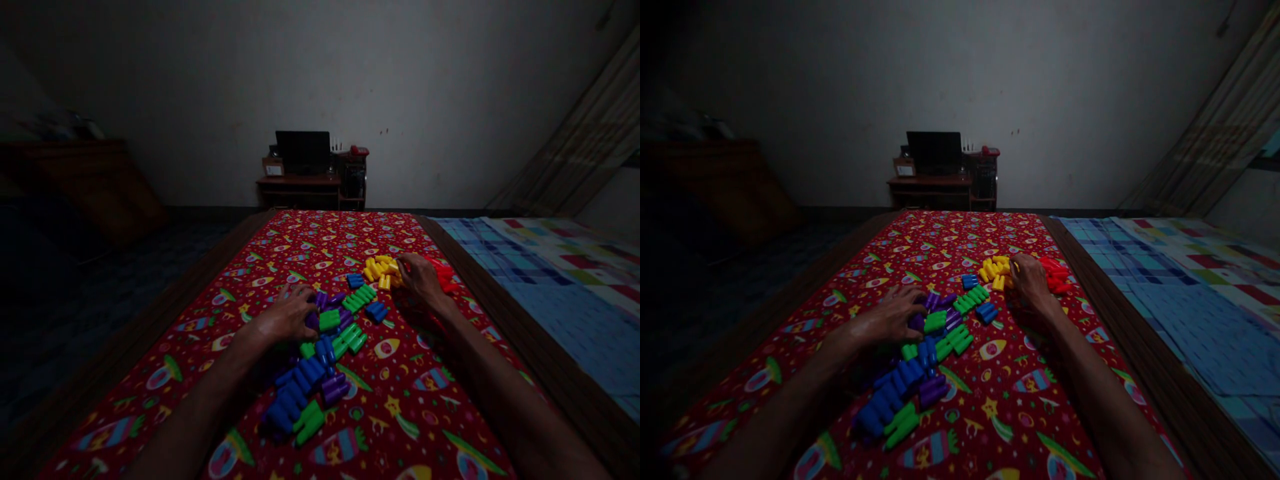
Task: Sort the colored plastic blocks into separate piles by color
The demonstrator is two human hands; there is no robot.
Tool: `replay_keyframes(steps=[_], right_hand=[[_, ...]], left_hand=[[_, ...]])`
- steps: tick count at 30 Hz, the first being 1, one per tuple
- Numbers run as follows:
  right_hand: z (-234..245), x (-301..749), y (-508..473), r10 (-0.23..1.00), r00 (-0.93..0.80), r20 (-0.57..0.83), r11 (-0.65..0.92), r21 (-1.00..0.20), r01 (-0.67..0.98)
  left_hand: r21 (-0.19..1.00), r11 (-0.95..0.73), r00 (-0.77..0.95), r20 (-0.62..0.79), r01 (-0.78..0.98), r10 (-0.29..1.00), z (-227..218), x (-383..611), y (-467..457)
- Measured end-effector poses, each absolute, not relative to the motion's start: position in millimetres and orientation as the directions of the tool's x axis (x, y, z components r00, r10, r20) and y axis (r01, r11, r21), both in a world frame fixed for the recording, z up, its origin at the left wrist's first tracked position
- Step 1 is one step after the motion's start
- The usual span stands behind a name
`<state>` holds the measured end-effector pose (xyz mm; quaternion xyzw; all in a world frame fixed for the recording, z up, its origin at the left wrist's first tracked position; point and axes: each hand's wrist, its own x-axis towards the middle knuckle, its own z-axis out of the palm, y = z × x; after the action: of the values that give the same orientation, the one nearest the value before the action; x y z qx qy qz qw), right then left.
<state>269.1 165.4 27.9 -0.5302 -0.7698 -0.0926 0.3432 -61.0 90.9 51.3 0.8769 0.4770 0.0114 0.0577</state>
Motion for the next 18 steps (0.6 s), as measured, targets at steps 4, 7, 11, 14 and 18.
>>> replay_keyframes(steps=[4, 7, 11, 14, 18], right_hand=[[35, 265, 160, 0.759, -0.243, 0.605, 0.42, -0.169, 0.892], [41, 262, 156, 0.757, -0.276, 0.592, 0.445, -0.157, 0.882], [49, 256, 151, 0.743, -0.309, 0.594, 0.471, -0.136, 0.872], [54, 248, 147, 0.74, -0.32, 0.592, 0.473, -0.119, 0.873], [58, 233, 137, 0.734, -0.39, 0.556, 0.504, -0.06, 0.862]], left_hand=[[0.077, -0.572, 0.575, -0.021, 0.817, 0.818, 50, -62, 94], [0.083, -0.58, 0.579, 0.046, 0.81, 0.814, 51, -70, 102], [0.176, -0.582, 0.571, 0.114, 0.794, 0.813, 52, -85, 115], [0.252, -0.564, 0.53, 0.194, 0.786, 0.825, 53, -93, 120], [0.236, -0.579, 0.565, 0.13, 0.78, 0.815, 53, -91, 115]])
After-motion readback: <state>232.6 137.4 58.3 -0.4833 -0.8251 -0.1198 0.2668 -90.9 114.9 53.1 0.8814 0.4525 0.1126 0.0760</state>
